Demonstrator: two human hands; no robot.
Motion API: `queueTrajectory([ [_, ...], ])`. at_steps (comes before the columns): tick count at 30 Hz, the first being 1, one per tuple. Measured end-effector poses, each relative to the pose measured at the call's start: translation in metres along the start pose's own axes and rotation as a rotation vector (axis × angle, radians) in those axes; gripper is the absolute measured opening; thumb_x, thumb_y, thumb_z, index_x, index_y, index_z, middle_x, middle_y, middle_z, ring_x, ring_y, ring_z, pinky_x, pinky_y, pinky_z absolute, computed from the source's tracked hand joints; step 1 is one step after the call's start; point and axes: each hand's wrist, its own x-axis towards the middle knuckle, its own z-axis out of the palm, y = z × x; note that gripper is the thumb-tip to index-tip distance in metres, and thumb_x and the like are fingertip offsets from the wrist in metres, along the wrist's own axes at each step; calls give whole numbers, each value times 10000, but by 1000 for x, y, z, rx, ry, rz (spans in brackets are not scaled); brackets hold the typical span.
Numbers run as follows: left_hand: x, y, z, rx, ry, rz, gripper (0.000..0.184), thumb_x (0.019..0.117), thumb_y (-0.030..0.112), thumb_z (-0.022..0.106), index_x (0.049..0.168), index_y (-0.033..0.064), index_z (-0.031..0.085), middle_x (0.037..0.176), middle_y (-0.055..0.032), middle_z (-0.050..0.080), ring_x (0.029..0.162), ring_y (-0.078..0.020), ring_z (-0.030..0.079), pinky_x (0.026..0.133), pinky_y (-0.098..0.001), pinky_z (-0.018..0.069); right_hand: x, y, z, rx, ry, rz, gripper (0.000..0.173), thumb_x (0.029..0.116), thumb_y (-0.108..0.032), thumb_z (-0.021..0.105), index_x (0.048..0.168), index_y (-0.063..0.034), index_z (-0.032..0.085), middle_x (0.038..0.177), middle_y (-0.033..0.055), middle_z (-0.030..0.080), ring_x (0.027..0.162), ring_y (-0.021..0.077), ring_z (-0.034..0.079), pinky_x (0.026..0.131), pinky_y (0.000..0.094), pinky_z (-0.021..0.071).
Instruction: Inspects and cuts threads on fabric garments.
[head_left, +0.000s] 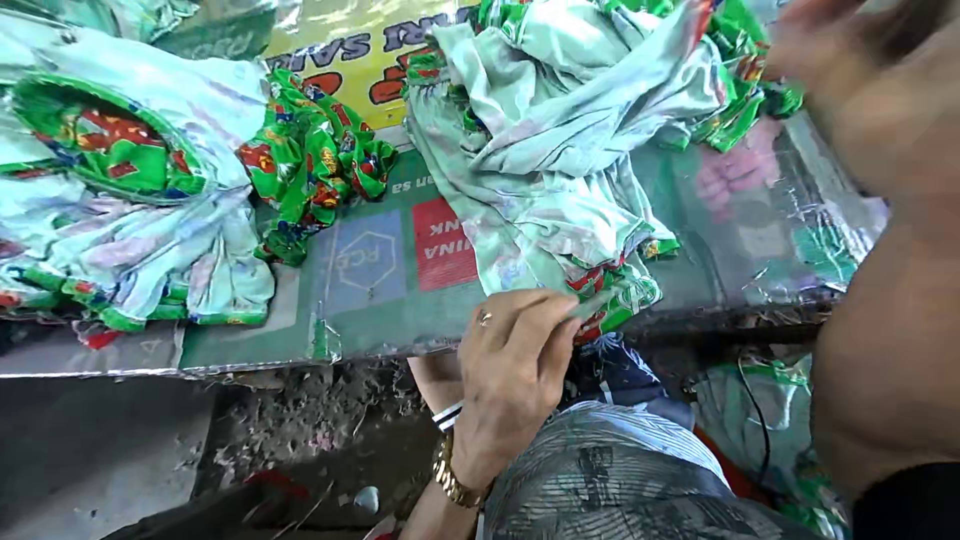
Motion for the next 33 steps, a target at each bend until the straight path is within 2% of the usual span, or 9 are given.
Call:
queueTrajectory([
  [4, 34, -8, 16, 247, -138, 46, 245, 988, 243, 665, 1187, 111, 720, 1223, -84, 683, 1165, -239, 625, 951, -425, 507, -36, -25, 54, -10, -439, -281, 282, 848, -158, 796, 1117, -126, 718, 1117, 132, 647, 738, 284, 673, 574, 494, 563],
  [8, 56, -16, 11, 68, -148, 30, 160, 1032, 146, 566, 1018, 65, 702, 1152, -77, 704, 1202, -227, 621, 1037, -474, 456, -54, -27, 66, 192, -321, -183, 95, 953, -93, 595, 959, -101, 689, 983, 13, 649, 751, 94, 618, 617, 266, 529],
  [10, 58, -10, 4, -96, -50, 20, 174, 1050, 125, 504, 1033, 42, 655, 1183, -85, 673, 1187, -191, 613, 1016, -412, 486, -61, -37, 61, 614, -263, 3, 133, 1024, -112, 519, 949, -99, 629, 816, -34, 607, 586, 0, 528, 479, 137, 447],
  [16, 29, 5, 19, -325, 15, -66, 311, 1026, 369, 605, 1109, 70, 624, 1033, 0, 647, 994, -63, 631, 871, -259, 549, -81, -62, 75, 1397, -249, 201, 159, 1068, -268, 550, 983, -152, 617, 743, -65, 586, 508, -36, 470, 434, 108, 407],
  [20, 16, 9, 27, -545, -82, -209, 475, 944, 310, 745, 1304, 70, 550, 1164, -8, 648, 1079, -84, 652, 941, -295, 583, -95, -71, 92, 1608, -295, 246, 133, 1059, -240, 571, 986, -138, 615, 725, -62, 578, 533, -37, 493, 475, 104, 421],
  [22, 13, 7, 25, -534, -82, -182, 504, 915, 291, 778, 1317, 88, 551, 1201, 3, 630, 1114, -83, 628, 971, -298, 561, -99, -71, 95, 1554, -293, 249, 131, 1057, -236, 576, 984, -138, 625, 729, -64, 579, 547, -37, 504, 483, 105, 428],
  [26, 10, 13, 18, 22, 28, 40, 485, 931, 284, 759, 1358, 200, 546, 1397, -63, 521, 1289, -184, 503, 1054, -375, 407, -96, -77, 85, 852, -278, 77, 81, 1002, -112, 578, 938, -99, 626, 741, -85, 558, 617, -56, 522, 546, 85, 452],
  [30, 5, 8, 10, 31, 52, 36, 211, 950, 148, 689, 1151, 111, 637, 1039, -36, 684, 1002, -133, 640, 925, -316, 499, -95, -85, 78, 863, -175, 46, 111, 1033, -126, 556, 986, -83, 647, 800, -65, 624, 601, -35, 531, 510, 106, 454],
  [33, -4, -19, -2, 210, 77, -60, 149, 947, 118, 652, 1087, 66, 657, 1099, -86, 686, 1061, -193, 645, 920, -356, 516, -98, -81, 74, 873, -113, 32, 127, 1044, -154, 534, 1027, -100, 648, 867, -62, 643, 596, -37, 511, 494, 115, 434],
])
